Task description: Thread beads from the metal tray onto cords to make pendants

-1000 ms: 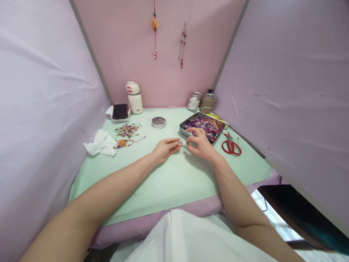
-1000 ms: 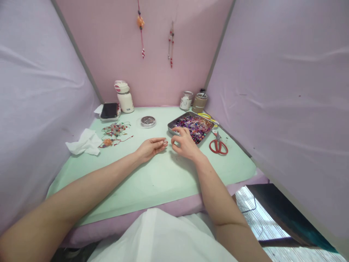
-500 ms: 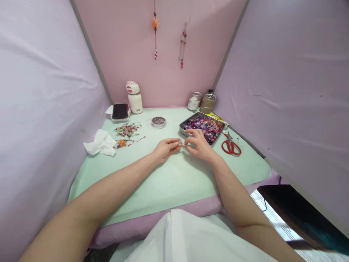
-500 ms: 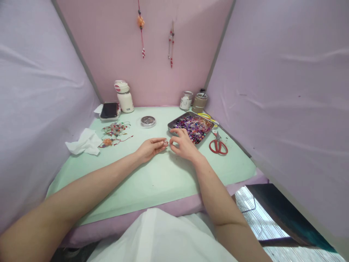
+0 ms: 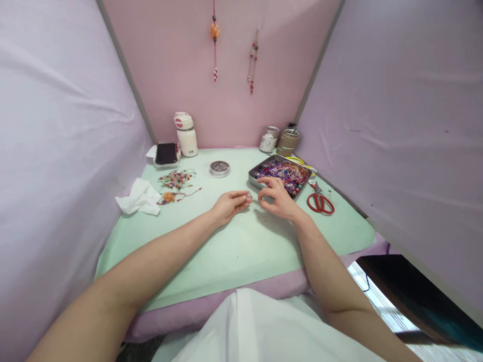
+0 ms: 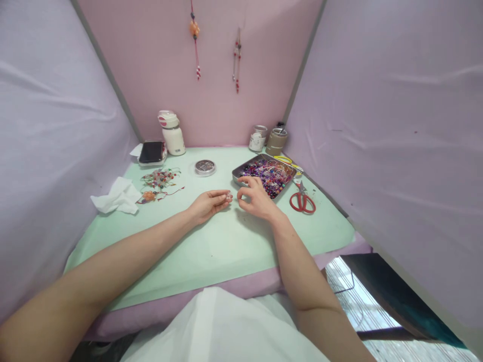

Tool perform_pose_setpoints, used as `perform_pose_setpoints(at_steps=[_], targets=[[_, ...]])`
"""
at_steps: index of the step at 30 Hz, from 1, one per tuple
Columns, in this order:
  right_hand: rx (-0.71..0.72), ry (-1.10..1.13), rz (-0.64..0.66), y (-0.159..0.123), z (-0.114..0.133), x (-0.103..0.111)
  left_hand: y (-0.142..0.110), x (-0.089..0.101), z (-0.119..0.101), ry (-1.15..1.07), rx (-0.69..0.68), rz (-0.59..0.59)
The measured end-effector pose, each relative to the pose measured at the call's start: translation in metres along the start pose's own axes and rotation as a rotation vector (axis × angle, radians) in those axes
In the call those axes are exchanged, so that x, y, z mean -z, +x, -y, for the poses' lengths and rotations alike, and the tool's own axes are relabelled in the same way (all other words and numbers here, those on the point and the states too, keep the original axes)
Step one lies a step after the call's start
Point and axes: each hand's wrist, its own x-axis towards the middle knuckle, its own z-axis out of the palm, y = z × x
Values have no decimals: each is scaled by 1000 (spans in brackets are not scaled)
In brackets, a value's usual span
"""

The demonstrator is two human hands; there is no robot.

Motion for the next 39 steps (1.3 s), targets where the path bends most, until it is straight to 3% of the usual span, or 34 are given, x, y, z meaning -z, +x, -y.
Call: perform_pose_setpoints(at_steps=[39], targets=[[-27,-8,-5,0,0,-1,0,0,3,50,-30,18]])
